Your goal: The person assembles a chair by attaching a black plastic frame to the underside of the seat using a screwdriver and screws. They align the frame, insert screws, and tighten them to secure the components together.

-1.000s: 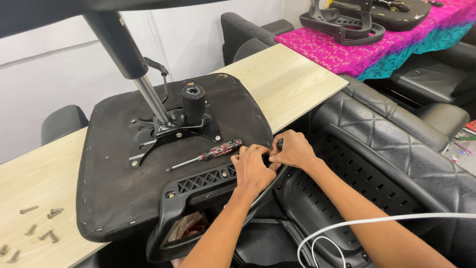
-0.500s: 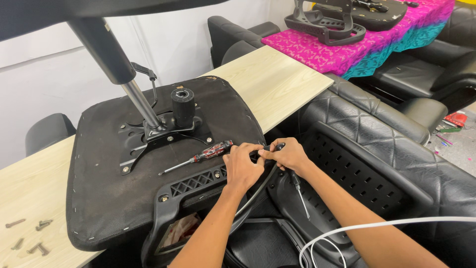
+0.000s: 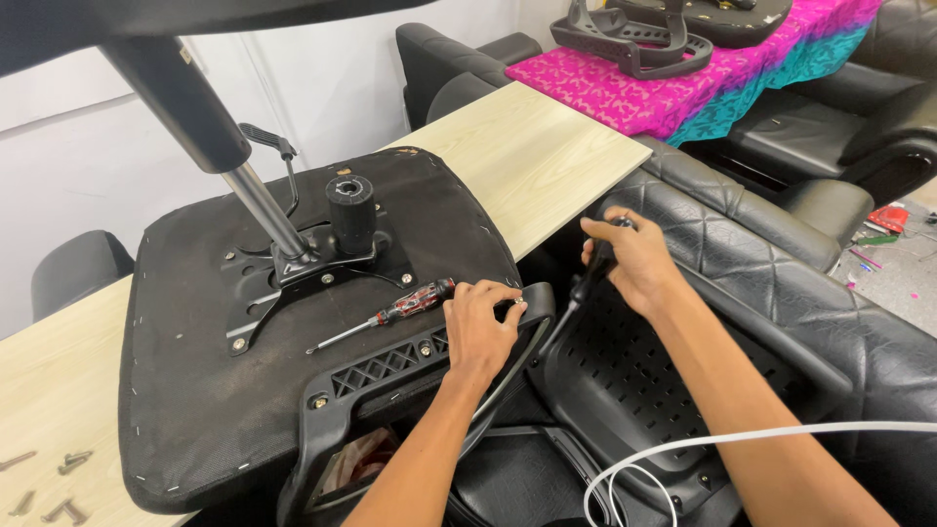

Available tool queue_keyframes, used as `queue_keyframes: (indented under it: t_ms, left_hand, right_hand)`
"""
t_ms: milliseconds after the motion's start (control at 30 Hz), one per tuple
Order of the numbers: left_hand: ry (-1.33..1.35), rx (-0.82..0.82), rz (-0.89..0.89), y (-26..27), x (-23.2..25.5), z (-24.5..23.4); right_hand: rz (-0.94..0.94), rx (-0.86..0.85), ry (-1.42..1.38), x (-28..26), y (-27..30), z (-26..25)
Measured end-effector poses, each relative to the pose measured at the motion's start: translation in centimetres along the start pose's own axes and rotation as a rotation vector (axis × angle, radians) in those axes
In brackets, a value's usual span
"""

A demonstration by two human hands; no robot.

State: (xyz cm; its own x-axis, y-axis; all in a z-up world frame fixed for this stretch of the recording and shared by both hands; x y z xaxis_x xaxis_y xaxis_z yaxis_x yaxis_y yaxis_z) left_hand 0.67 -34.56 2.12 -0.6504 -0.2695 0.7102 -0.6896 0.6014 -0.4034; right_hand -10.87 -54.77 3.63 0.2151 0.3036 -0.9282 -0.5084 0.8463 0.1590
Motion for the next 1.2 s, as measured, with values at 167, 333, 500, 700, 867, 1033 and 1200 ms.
queue_keyframes:
  t_ms: [167,333,500,700,867,1033,1200]
  left_hand:
    - [0.050,0.005,-0.170,0.5,-0.8,-0.2]
    - [0.044,0.012,-0.235,0.4,-1.2,0.0]
    - [0.049,0.040,-0.192,0.4,-1.2,-0.2]
    - [0.071,0.011,-0.221,0.5,-1.5,-0.1]
    - [0.060,0.034,-0.200,0.6,-1.4,-0.2]
    - [0.073,0.060,-0.130,0.3,-1.3,0.0]
    - [0.062,0.053,-0.064,0.3,-1.3,0.1]
  right_hand:
    - [-0.141,-0.124,-0.145,-4.6,-0.2,0.1]
    - [-0.231,-0.012,-0.266,-5.8,-1.0,-2.0]
    - [-0.102,0.112,-0.252,-1.4,-0.3,-3.2]
    - [0.040,0.068,0.260,5.8,4.0,-2.9]
    - [0.178,-0.207,0.922,7.4,6.0,-0.9]
    - [0.401,-0.254,0.714,8.0,6.0,0.2]
    - [0.293,-0.109,0.146,7.1,3.7,2.3]
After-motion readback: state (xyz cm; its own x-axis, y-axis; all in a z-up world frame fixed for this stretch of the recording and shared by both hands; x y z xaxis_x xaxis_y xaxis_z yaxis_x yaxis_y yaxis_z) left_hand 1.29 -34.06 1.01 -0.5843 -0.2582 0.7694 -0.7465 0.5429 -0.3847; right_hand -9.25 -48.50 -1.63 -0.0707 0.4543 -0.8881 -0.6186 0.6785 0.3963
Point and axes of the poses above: each hand's wrist, its own y-axis away from the middle knuckle, its own z-axis out of the palm, x = y × z, the point moved 8 cm from there along -y, towards the middle knuckle, and after that the axes turned 7 degrees about x, right-handed, at the moved point
